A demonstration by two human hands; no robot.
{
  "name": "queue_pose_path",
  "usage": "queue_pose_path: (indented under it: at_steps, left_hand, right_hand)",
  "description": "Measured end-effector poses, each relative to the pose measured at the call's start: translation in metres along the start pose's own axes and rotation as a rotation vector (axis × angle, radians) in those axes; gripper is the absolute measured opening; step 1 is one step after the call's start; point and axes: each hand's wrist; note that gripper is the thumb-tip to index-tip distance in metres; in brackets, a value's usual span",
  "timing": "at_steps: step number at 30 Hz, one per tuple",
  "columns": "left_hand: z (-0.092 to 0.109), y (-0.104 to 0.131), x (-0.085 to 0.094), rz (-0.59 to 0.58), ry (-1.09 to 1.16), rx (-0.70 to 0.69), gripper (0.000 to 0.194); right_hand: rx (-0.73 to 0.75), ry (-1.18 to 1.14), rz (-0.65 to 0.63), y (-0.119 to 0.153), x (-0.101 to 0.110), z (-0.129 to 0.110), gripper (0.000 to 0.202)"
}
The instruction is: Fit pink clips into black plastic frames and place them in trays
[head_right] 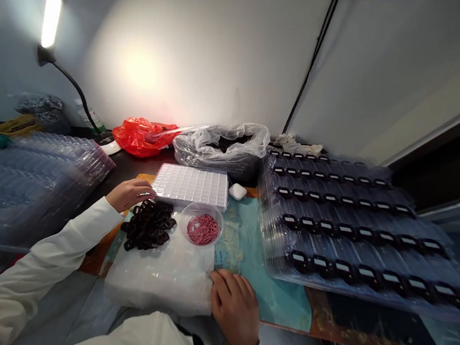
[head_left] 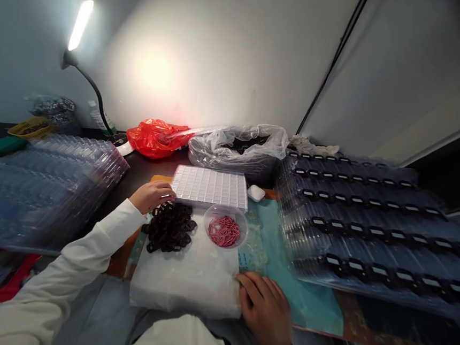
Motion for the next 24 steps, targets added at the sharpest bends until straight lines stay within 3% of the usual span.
queue_pose_path:
  at_steps: [8, 13, 19, 24]
  left_hand:
    - [-0.001, 0.000, 0.008, 0.024, -0.062, -0.060, 0.027]
    - [-0.002, -0.005, 0.008, 0.108, -0.262, -0.127, 0.024]
    - [-0.006, -0.024, 0.009, 0.210, -0.353, -0.277, 0.031]
    - [-0.015, -0.043, 0.024, 0.116, -0.249, -0.382, 0.030]
  right_hand:
    - [0.001, 0.011, -0.020, -0.001, 0.001, 0.000, 0.024]
    - [0.006, 0.005, -0.013, -0.002, 0.002, 0.000, 0.024]
    - [0.008, 0.005, 0.001, -0.003, 0.002, 0.000, 0.024]
    - [-0.012, -0.002, 0.006, -0.002, 0.002, -0.001, 0.024]
Point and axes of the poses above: each hand's wrist, its own y-axis away from the middle knuckle, its own x-axis out of the back of the hand, z = x × y, and after that the axes turned 9 degrees about y, right-handed
